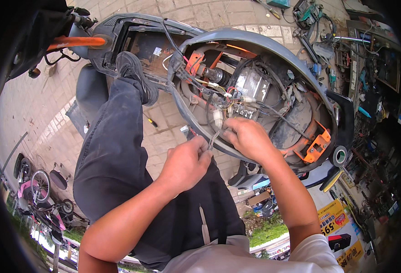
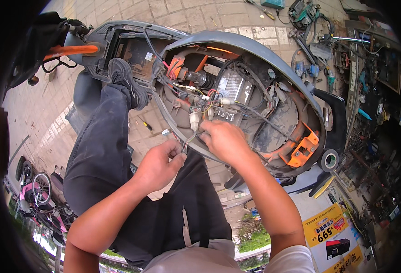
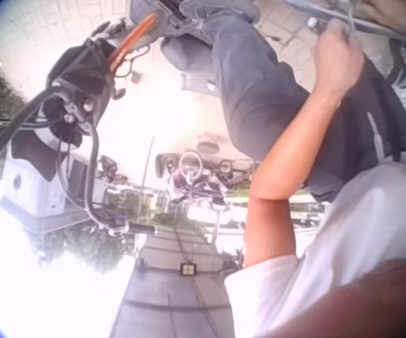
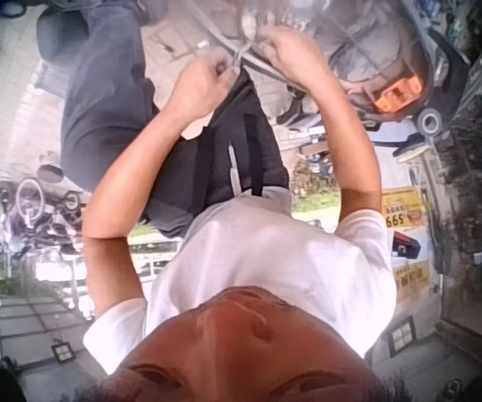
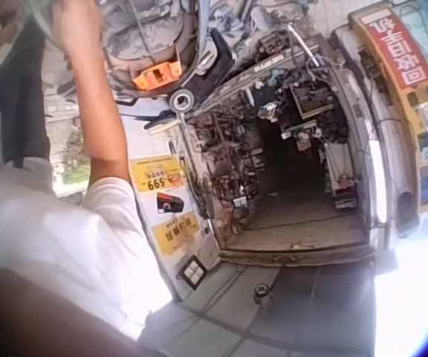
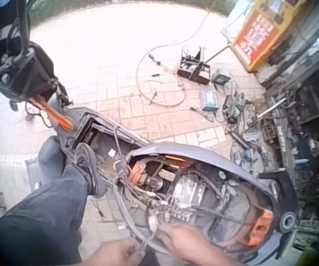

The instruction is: The person works on the exposed wiring of a scooter, connecting and disconnecting various electrical connectors. They use a pair of pliers to strip the insulation from the ends of several wires and then proceed to reconnect the components within the scooter's frame.

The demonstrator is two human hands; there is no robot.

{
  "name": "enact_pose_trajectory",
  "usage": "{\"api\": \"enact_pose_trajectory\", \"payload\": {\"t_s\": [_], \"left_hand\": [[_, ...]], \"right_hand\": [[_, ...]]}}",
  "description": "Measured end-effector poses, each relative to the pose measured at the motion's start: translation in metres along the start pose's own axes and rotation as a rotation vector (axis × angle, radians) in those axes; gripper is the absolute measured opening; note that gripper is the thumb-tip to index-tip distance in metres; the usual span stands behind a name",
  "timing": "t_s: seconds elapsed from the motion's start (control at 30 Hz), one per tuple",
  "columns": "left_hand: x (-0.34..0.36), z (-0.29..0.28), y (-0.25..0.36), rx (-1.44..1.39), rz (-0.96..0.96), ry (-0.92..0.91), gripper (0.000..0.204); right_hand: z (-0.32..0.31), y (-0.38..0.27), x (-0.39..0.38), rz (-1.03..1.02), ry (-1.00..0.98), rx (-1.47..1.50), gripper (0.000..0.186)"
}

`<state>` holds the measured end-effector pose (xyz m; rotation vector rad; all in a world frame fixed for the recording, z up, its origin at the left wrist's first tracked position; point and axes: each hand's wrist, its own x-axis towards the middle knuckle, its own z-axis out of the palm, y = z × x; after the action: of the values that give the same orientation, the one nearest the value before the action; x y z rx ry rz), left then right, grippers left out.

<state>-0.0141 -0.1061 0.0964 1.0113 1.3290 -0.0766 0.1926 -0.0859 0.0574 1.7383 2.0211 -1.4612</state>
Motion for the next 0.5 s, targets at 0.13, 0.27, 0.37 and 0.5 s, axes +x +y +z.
{"api": "enact_pose_trajectory", "payload": {"t_s": [0.13, 0.27, 0.37, 0.5], "left_hand": [[0.002, -0.002, 0.01, 0.13, 0.009, 0.036, 0.017], [0.005, -0.013, 0.011, 0.235, 0.04, 0.03, 0.018], [0.004, -0.022, 0.008, 0.255, 0.002, -0.022, 0.017], [0.002, -0.025, 0.01, 0.297, 0.047, -0.001, 0.015]], "right_hand": [[0.006, 0.006, -0.001, 0.002, -0.08, 0.004, 0.016], [0.002, 0.003, 0.0, 0.002, -0.057, 0.1, 0.02], [0.003, 0.004, -0.002, -0.071, 0.043, 0.163, 0.024], [0.002, 0.014, 0.006, -0.038, 0.229, 0.286, 0.028]]}}
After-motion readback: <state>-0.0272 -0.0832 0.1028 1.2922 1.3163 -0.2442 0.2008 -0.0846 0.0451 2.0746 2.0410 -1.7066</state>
